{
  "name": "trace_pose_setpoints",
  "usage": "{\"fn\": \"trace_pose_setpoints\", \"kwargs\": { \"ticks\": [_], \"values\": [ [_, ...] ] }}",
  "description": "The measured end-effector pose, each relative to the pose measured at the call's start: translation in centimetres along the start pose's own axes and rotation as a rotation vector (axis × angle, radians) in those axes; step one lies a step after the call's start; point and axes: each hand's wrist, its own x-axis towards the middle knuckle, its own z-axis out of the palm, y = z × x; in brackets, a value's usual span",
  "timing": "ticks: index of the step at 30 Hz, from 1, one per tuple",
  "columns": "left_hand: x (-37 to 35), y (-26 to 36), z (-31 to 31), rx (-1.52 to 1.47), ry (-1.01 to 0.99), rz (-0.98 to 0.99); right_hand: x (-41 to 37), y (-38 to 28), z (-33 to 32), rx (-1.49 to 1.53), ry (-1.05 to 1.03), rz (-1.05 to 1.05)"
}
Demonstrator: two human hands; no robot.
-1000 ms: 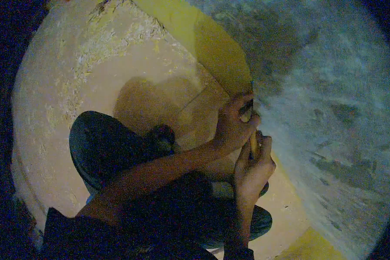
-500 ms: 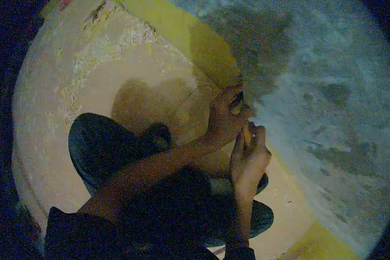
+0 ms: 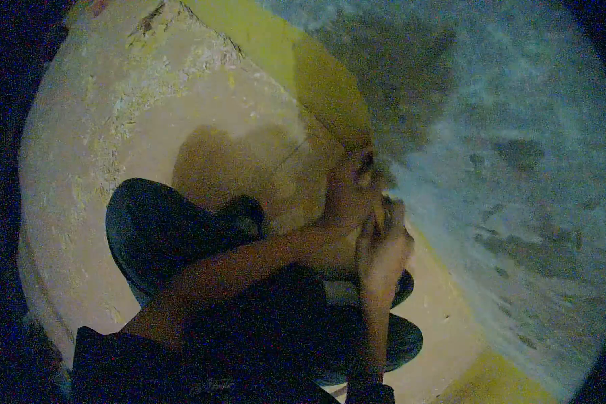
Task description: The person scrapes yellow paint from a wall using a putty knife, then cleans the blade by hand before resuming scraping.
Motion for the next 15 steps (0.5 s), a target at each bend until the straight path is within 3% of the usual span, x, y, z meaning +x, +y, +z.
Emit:
{"fn": "trace_pose_setpoints", "kwargs": {
  "ticks": [2,5,8,11,15],
  "values": [
    [1.0,-1.2,-0.6,-0.082,-0.12,-0.125,-0.9,-0.1,-0.7,-0.008,0.022,-0.007],
    [-0.1,-0.4,0.9,-0.185,-0.02,0.042,-0.9,-0.4,-0.5,-0.009,0.071,-0.051],
    [0.4,-1.3,0.1,-0.063,-0.026,0.051,-0.9,0.4,0.5,-0.041,0.022,0.01],
    [-0.9,-0.5,0.6,-0.242,-0.023,0.053,-1.1,-0.4,-0.5,-0.01,0.094,-0.085],
    [-0.2,-0.7,-0.1,-0.187,-0.054,0.092,-1.4,-0.8,-0.4,-0.046,0.085,-0.053]
  ]
}}
